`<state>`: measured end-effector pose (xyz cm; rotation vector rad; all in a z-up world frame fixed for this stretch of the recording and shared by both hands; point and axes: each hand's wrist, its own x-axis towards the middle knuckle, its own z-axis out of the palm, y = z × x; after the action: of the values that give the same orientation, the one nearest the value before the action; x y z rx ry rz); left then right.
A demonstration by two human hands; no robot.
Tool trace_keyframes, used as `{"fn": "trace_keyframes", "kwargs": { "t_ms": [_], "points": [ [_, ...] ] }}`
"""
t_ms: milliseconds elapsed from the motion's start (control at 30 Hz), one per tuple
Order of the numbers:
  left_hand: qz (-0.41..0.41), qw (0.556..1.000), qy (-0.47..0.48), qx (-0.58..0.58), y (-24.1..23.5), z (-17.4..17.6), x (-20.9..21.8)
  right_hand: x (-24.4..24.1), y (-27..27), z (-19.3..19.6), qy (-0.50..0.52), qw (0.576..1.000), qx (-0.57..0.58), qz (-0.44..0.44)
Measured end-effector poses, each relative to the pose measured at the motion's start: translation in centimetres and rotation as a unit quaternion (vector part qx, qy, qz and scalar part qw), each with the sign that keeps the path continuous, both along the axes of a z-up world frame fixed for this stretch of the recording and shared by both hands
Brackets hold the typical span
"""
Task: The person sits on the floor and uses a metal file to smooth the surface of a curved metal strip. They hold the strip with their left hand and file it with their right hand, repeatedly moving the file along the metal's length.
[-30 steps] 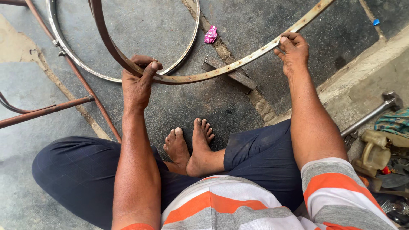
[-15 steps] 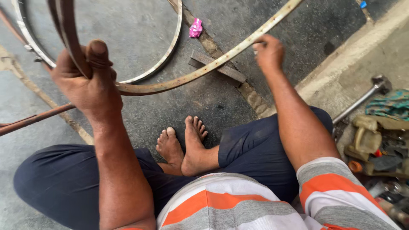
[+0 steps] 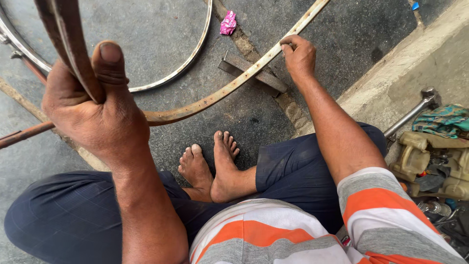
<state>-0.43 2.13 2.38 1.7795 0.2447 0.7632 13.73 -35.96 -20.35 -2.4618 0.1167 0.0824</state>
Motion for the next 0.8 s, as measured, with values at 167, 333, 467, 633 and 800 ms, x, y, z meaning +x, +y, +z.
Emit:
{"fn": "trace_keyframes", "kwargs": {
  "t_ms": [167,333,467,633,800],
  "points": [
    [0.003,1.000,0.014,-0.014,-0.7,0.5,-0.4,-3.4,5.1,0.0,0.091,0.995,0.039,0.016],
    [0.014,0.999,0.023,-0.032,-1.0,0.9,-0.4,-1.9,5.1,2.2,0.112,0.993,-0.008,-0.035],
    [0.035,0.999,0.030,-0.027,-1.3,1.1,-0.2,-1.9,4.6,2.1,0.143,0.988,-0.015,-0.051],
    [0.022,0.999,0.019,-0.030,-1.3,1.0,-0.1,-2.0,5.1,1.8,0.094,0.994,-0.020,0.043],
    [0.032,0.999,0.017,-0.030,-1.5,0.8,-0.3,-2.5,5.2,2.2,0.122,0.992,0.004,-0.044]
  ]
}}
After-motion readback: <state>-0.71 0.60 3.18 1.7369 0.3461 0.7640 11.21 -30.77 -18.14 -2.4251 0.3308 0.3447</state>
